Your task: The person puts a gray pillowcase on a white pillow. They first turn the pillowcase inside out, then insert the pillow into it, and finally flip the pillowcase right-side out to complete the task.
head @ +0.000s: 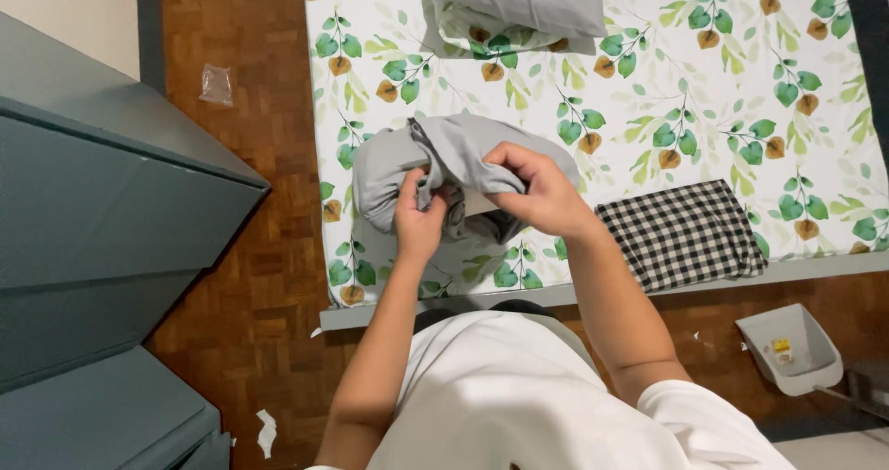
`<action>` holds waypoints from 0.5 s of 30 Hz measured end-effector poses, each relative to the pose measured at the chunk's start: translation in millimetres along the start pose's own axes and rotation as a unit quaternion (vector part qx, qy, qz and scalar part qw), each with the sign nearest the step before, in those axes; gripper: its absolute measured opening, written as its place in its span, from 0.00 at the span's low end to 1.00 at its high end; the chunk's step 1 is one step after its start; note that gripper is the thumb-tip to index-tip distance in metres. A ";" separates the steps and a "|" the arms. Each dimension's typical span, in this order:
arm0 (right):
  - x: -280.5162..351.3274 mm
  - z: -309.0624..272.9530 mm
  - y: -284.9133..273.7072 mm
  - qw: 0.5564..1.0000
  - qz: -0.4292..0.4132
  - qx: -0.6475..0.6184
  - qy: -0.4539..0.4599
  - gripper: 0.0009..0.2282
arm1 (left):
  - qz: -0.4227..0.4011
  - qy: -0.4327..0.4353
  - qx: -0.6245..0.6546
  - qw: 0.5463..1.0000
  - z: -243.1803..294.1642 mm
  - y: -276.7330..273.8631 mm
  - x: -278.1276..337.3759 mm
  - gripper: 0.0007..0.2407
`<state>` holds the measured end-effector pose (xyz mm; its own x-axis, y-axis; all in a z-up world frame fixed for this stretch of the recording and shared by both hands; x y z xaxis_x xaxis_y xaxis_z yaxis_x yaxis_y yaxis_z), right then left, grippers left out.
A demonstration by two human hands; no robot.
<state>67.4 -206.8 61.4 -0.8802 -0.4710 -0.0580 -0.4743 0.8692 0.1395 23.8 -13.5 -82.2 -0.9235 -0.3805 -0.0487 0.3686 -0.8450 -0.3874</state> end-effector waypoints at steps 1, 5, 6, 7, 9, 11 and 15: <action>-1.3 12.5 -10.4 1.000 -0.001 0.000 0.000 0.11 | 0.001 0.000 0.000 1.000 5.4 -3.0 -0.4 0.17; -5.3 25.5 -41.0 0.987 0.053 0.026 -0.147 0.10 | 0.061 -0.011 0.082 0.995 13.2 -16.7 0.6 0.16; -6.2 19.6 -48.2 0.972 0.113 0.093 -0.185 0.10 | 0.092 -0.021 0.096 0.991 12.1 -18.3 -0.3 0.17; -5.3 13.2 -60.2 0.972 0.115 0.094 -0.184 0.10 | 0.090 -0.021 0.096 0.991 24.9 -30.4 -4.0 0.17; -3.8 -1.7 -83.9 0.898 0.213 0.278 -0.266 0.14 | 0.121 -0.021 0.134 0.983 49.7 -56.3 -12.4 0.16; -0.2 -16.2 -86.0 0.877 0.254 0.317 -0.257 0.14 | 0.103 -0.007 0.178 0.979 66.1 -69.2 -15.2 0.18; 11.3 -13.3 -99.9 0.862 0.305 0.404 0.027 0.13 | 0.056 0.044 0.302 0.951 97.4 -84.5 -17.9 0.17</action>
<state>104.9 -300.9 59.9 -0.9779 0.1236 -0.1687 0.2018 0.7689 -0.6067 19.6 28.1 41.1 -0.8707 -0.4696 -0.1463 0.4335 -0.8732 0.2228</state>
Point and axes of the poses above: each hand's wrist, its own x-axis away from the middle knuckle, its own y-axis out of the palm, z = x × y, the point moved 1 cm from there along -x, towards the middle knuckle, and after that the axes turned 13 degrees about -x, right-handed, at the moved point
